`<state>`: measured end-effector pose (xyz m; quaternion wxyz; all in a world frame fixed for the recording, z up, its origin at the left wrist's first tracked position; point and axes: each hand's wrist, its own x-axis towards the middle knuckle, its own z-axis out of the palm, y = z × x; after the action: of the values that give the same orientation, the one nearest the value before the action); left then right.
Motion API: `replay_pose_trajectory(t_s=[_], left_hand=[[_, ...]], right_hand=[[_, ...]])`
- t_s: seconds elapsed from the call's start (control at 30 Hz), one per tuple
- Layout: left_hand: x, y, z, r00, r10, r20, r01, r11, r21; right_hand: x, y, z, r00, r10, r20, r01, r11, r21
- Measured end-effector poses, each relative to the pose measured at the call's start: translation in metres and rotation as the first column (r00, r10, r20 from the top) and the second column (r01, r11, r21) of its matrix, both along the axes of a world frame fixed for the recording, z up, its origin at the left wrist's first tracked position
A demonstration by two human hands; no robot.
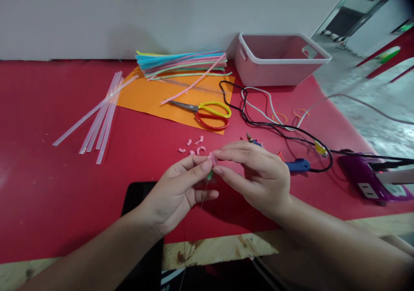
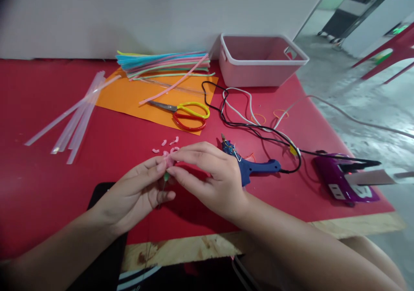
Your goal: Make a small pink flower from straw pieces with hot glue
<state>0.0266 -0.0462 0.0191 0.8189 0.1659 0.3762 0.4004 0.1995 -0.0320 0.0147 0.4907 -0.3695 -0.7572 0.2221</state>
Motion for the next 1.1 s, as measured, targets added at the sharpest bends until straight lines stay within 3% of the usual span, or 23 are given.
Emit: replay_pose_trajectory(t_s=[0.23, 0.43, 0.8, 0.9, 1.0, 1.1], left_hand=[[-0.0008, 0.0015, 0.0027, 1.000, 0.021, -0.005, -0.021, 0.998, -0.055], [-0.0020, 0.0018, 0.0014, 1.000, 0.008, 0.011, -0.008, 0.998, -0.067], [0.0002, -0.0003, 0.0039, 0.996, -0.064, 0.067, 0.064, 0.998, 0.001], [0.0011, -0.0015, 0.0030, 0.996, -0.061, 0.065, 0.060, 0.998, 0.019], [0.0015, -0.0029, 0.0032, 0.999, -0.051, 0.015, 0.050, 0.998, 0.034], [0.0015, -0.0035, 0.0037, 0.998, -0.051, -0.023, 0.052, 0.997, 0.065]], right_hand=[[-0.0001, 0.0037, 0.0012, 0.999, 0.046, 0.000, -0.046, 0.999, 0.002], [0.0013, 0.0079, 0.0011, 0.988, 0.156, -0.021, -0.156, 0.987, -0.037], [0.0023, 0.0092, -0.0001, 0.944, 0.311, -0.110, -0.319, 0.946, -0.063], [0.0023, 0.0059, -0.0001, 0.913, 0.319, -0.255, -0.372, 0.907, -0.197], [0.0005, 0.0030, 0.0002, 0.892, 0.243, -0.381, -0.385, 0.852, -0.356], [-0.0016, 0.0033, 0.0004, 0.911, 0.206, -0.357, -0.337, 0.872, -0.356]])
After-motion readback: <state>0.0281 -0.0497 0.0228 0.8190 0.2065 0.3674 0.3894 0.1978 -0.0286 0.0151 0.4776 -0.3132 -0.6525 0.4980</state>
